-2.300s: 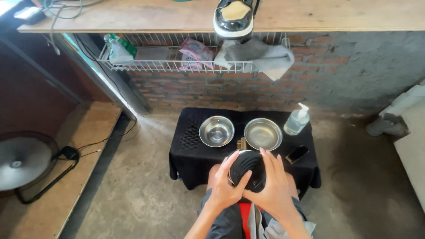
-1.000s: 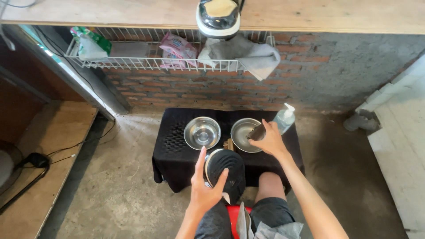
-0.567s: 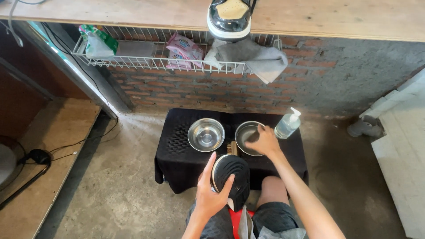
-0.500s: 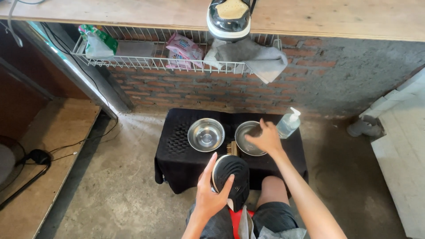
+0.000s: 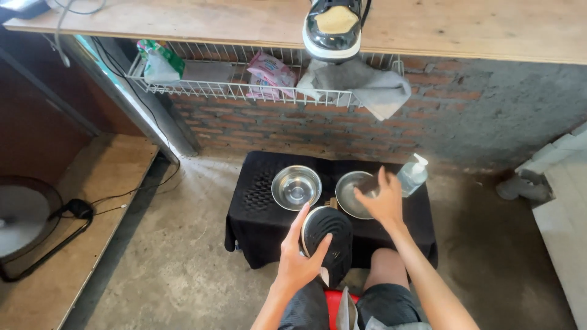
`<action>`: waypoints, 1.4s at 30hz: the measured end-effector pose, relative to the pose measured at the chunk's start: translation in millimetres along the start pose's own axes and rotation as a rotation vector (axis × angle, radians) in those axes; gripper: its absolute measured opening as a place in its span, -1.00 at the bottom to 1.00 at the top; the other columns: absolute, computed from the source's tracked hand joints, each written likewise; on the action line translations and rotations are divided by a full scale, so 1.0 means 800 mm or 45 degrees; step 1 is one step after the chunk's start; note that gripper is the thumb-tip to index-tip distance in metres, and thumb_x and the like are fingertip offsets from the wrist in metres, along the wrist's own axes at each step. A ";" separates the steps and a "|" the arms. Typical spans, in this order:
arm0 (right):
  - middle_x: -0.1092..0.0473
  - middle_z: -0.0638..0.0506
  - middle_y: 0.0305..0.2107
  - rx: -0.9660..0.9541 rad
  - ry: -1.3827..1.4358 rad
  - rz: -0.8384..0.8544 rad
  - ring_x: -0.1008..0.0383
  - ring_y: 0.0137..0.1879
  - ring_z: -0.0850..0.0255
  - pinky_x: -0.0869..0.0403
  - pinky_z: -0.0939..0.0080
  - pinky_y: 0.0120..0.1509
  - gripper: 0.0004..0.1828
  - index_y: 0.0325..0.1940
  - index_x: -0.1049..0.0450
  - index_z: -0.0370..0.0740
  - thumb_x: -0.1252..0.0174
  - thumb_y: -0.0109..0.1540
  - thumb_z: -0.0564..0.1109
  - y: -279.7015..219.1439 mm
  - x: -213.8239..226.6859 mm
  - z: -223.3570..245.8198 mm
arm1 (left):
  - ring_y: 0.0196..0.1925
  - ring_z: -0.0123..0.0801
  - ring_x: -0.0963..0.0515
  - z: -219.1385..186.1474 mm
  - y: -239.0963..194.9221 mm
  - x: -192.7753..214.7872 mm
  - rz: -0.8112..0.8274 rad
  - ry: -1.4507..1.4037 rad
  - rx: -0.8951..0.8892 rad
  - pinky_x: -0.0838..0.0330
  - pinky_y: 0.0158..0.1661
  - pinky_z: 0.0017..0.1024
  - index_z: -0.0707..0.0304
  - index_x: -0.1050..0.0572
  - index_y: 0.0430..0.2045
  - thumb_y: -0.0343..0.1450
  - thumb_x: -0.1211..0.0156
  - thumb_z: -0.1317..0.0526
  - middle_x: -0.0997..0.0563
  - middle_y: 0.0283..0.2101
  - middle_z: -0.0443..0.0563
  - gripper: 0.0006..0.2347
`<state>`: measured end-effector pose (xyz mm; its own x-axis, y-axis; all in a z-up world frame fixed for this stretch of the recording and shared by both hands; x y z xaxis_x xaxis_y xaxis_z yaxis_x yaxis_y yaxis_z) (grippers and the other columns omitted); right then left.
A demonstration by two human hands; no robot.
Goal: The person cleans the sole of a black sneaker using a cloth and a brush. They wipe the sole with the cloth, then scrub it with the brush, repeatedly dipping the brush into a bowl of water on a small table.
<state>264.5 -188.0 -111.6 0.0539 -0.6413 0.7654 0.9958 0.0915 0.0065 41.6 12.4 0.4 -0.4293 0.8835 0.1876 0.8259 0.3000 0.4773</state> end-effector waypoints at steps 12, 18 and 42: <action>-0.30 -0.22 0.31 0.006 0.357 -0.272 -0.26 0.43 0.01 -0.18 0.07 0.50 -0.09 0.38 -0.34 -0.32 -0.30 0.10 0.28 -0.021 0.081 -0.001 | 0.37 -0.21 -0.49 0.004 0.003 -0.010 -0.010 0.200 0.053 -0.35 0.31 -0.33 0.31 -0.33 0.30 0.39 -0.33 0.14 -0.50 0.32 0.13 -0.44; -0.35 -0.20 0.22 0.463 0.566 -0.426 -0.38 0.30 0.04 -0.49 0.13 0.25 -0.25 0.38 -0.36 -0.24 -0.31 0.09 -0.13 -0.136 0.153 0.105 | 0.33 -0.13 -0.53 0.001 -0.009 -0.036 -0.063 0.205 -0.216 -0.49 0.26 -0.28 0.44 -0.30 0.29 0.44 -0.31 0.22 -0.48 0.31 0.20 -0.48; -0.42 -0.21 0.04 0.689 0.259 -0.778 -0.51 0.13 -0.13 -0.48 0.00 0.20 -0.07 0.34 -0.47 -0.11 -0.48 -0.08 0.20 -0.159 0.159 0.146 | 0.03 0.09 -0.67 -0.011 0.046 -0.076 0.001 0.045 -0.423 -0.58 0.01 -0.10 0.34 -0.40 0.29 0.27 -0.38 0.42 -0.64 0.00 0.30 -0.40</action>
<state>135.8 -192.2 59.7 -0.4191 -0.8167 0.3967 0.6841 0.0032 0.7294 95.0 -33.5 13.7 -0.4462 0.8687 0.2151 0.6644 0.1605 0.7299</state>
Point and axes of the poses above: each hand's wrist, its own y-axis towards the middle knuckle, its own x-axis out of the back of the hand, z = x × y, the point moved 10 cm from there along y, towards the middle knuckle
